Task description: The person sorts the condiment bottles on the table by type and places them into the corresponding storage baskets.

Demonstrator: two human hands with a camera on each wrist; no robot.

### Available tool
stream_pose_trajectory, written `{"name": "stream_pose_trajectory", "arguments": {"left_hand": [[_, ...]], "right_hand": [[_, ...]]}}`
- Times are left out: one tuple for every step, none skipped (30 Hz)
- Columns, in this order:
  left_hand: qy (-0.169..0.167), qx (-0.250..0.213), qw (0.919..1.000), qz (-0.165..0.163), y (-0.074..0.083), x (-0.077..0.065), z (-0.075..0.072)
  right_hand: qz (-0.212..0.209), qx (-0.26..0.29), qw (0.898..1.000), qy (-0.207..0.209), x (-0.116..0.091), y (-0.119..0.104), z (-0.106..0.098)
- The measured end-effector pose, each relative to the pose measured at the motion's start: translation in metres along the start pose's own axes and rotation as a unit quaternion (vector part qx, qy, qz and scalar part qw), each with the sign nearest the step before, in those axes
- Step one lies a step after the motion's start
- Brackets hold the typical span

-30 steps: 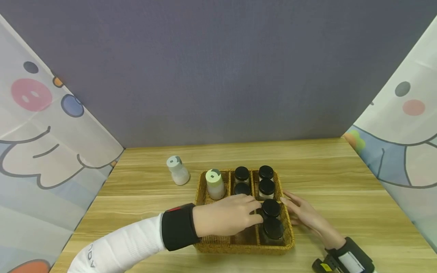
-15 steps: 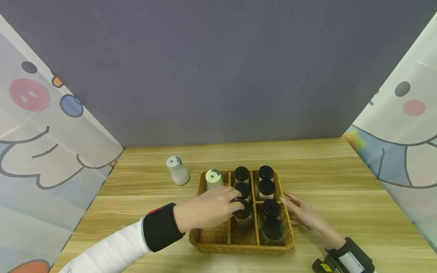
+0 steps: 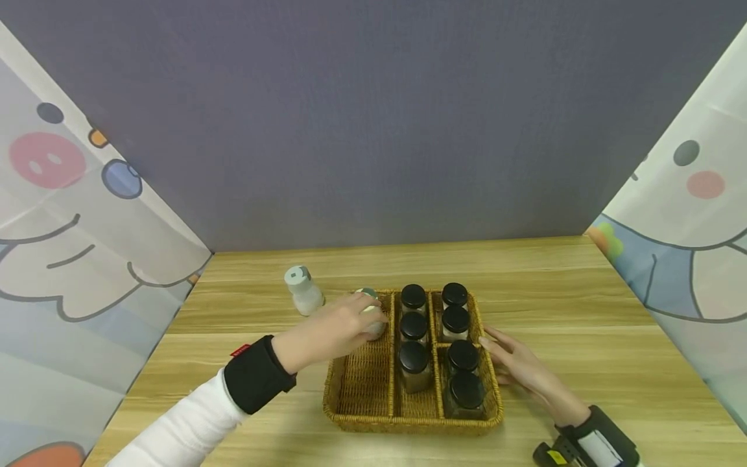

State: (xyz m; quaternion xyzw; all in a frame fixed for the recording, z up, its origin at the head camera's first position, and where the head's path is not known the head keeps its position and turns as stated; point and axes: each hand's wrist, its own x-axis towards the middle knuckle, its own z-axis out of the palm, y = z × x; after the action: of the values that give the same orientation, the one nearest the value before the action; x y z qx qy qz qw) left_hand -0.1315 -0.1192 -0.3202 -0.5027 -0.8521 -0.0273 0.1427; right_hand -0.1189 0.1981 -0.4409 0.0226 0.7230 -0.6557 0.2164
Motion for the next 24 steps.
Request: {"name": "stream_pose_trajectory", "arguments": {"left_hand": [[-0.002, 0.000, 1.0000, -0.007, -0.003, -0.002, 0.000], [-0.003, 0.000, 0.9999, -0.015, -0.006, -0.003, 0.000], [-0.003, -0.004, 0.9997, -0.025, -0.009, -0.005, 0.000], [0.001, -0.007, 0.9995, -0.031, -0.013, -0.007, 0.000], [0.007, -0.011, 0.9993, -0.035, -0.016, -0.008, 0.001], [0.013, -0.019, 0.9989, -0.041, -0.020, -0.010, 0.001], [0.019, -0.022, 0.9986, -0.045, -0.023, -0.012, 0.002], [0.024, -0.028, 0.9980, -0.051, -0.027, -0.014, 0.003], [0.026, -0.032, 0.9975, -0.058, -0.030, -0.015, 0.004], [0.028, -0.036, 0.9968, -0.066, -0.034, -0.017, 0.004], [0.027, -0.043, 0.9959, -0.075, -0.037, -0.019, 0.004], [0.028, -0.048, 0.9948, -0.085, -0.040, -0.021, 0.004], [0.028, -0.050, 0.9940, -0.093, -0.043, -0.023, 0.004], [0.029, -0.052, 0.9932, -0.100, -0.046, -0.025, 0.004], [0.030, -0.057, 0.9923, -0.106, -0.049, -0.027, 0.005], [0.033, -0.062, 0.9913, -0.111, -0.051, -0.029, 0.005], [0.035, -0.064, 0.9908, -0.114, -0.054, -0.030, 0.005], [0.036, -0.065, 0.9902, -0.118, -0.056, -0.031, 0.005], [0.035, -0.066, 0.9895, -0.124, -0.058, -0.033, 0.006], [0.034, -0.068, 0.9886, -0.130, -0.060, -0.034, 0.006], [0.031, -0.071, 0.9874, -0.138, -0.062, -0.035, 0.007], [0.027, -0.073, 0.9860, -0.147, -0.064, -0.037, 0.008], [0.025, -0.075, 0.9848, -0.154, -0.066, -0.038, 0.008], [0.022, -0.076, 0.9835, -0.162, -0.068, -0.040, 0.009]], "right_hand": [[0.000, 0.001, 1.000, 0.001, 0.000, 0.000, 0.000], [0.001, 0.000, 1.000, 0.002, 0.000, 0.000, 0.000], [0.001, -0.001, 1.000, 0.003, 0.000, 0.000, 0.000], [0.001, -0.004, 1.000, 0.004, 0.000, 0.000, 0.000], [0.002, -0.007, 1.000, 0.006, 0.000, 0.000, 0.000], [0.004, -0.011, 1.000, 0.009, 0.000, 0.000, 0.000], [0.005, -0.015, 1.000, 0.011, 0.000, 0.000, 0.000], [0.006, -0.017, 1.000, 0.011, 0.000, 0.000, 0.000], [0.007, -0.019, 1.000, 0.012, 0.000, 0.000, 0.000], [0.007, -0.023, 1.000, 0.013, 0.000, 0.000, 0.000], [0.008, -0.024, 1.000, 0.013, 0.000, 0.000, 0.000], [0.008, -0.025, 1.000, 0.012, 0.000, 0.000, 0.000], [0.008, -0.026, 1.000, 0.012, 0.000, 0.000, 0.000], [0.007, -0.027, 1.000, 0.010, 0.000, -0.001, 0.000], [0.007, -0.027, 1.000, 0.010, 0.000, -0.001, 0.000], [0.007, -0.027, 1.000, 0.009, 0.000, -0.001, 0.000], [0.006, -0.027, 1.000, 0.008, 0.000, 0.000, 0.000], [0.006, -0.026, 1.000, 0.008, 0.000, 0.000, 0.000], [0.006, -0.027, 1.000, 0.009, 0.000, 0.000, 0.000], [0.006, -0.026, 1.000, 0.008, 0.000, 0.000, 0.000], [0.006, -0.026, 1.000, 0.009, 0.000, 0.000, 0.000], [0.006, -0.025, 1.000, 0.008, 0.000, 0.000, 0.000], [0.006, -0.025, 1.000, 0.009, 0.000, 0.000, 0.000], [0.006, -0.025, 1.000, 0.010, 0.000, 0.000, 0.000]]}}
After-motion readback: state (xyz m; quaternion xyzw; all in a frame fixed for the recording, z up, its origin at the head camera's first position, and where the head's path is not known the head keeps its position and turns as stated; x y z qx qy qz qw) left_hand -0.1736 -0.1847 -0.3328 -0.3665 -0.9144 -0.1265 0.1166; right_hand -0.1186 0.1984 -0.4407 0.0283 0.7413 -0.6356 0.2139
